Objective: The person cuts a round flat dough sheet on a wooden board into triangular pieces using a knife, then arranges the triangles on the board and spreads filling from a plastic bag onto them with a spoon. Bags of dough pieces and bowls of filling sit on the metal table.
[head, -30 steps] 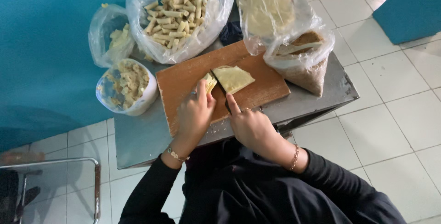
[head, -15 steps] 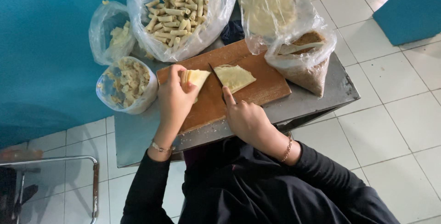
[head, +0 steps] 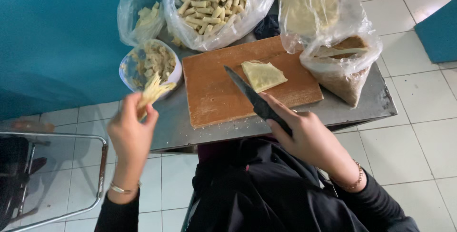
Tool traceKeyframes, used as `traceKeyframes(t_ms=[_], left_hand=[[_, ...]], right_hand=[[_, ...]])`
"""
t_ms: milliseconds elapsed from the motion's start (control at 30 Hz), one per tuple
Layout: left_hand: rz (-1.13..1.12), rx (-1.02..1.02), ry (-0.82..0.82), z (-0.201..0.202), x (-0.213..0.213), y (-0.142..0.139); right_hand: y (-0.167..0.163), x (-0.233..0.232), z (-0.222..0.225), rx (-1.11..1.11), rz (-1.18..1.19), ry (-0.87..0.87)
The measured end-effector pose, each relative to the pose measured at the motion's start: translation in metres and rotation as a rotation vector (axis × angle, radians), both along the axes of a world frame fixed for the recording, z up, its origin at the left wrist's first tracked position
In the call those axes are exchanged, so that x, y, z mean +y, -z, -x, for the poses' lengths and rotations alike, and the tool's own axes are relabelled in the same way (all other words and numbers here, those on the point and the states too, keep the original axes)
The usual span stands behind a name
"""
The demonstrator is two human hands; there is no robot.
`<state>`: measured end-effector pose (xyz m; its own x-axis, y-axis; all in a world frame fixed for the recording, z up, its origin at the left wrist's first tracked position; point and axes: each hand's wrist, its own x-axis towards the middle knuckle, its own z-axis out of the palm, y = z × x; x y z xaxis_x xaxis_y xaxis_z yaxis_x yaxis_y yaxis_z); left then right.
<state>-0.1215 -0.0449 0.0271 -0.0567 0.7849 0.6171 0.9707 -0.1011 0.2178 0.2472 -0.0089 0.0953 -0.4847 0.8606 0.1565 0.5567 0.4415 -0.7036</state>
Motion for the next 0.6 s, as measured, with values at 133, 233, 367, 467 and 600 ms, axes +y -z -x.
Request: traceKeyframes(t_ms=[133,233,367,467,600], left_hand=[[-0.028,0.309,-0.101,-0.011,-0.019,0.032],[0.131,0.22,-0.295,-0.006,-0.032,0.026],[0.182,0.252,-0.405,0.009,-0.046,0.0],[0.254,0.236,-0.378,0.0,-0.03,0.0],[0.356,0.258,-0.308,-0.046,0.02,0.036]], right_hand=[[-0.006,0.001,-0.001,0.029,-0.013,0.004],[-0.005,0.002,-0.002,0.007,0.015,0.042],[-0.005,0.002,-0.004,0.014,0.021,0.036],[-0.004,0.003,-0.004,0.044,-0.076,0.01],[-0.004,0.004,-0.004,-0.049,0.032,0.066]])
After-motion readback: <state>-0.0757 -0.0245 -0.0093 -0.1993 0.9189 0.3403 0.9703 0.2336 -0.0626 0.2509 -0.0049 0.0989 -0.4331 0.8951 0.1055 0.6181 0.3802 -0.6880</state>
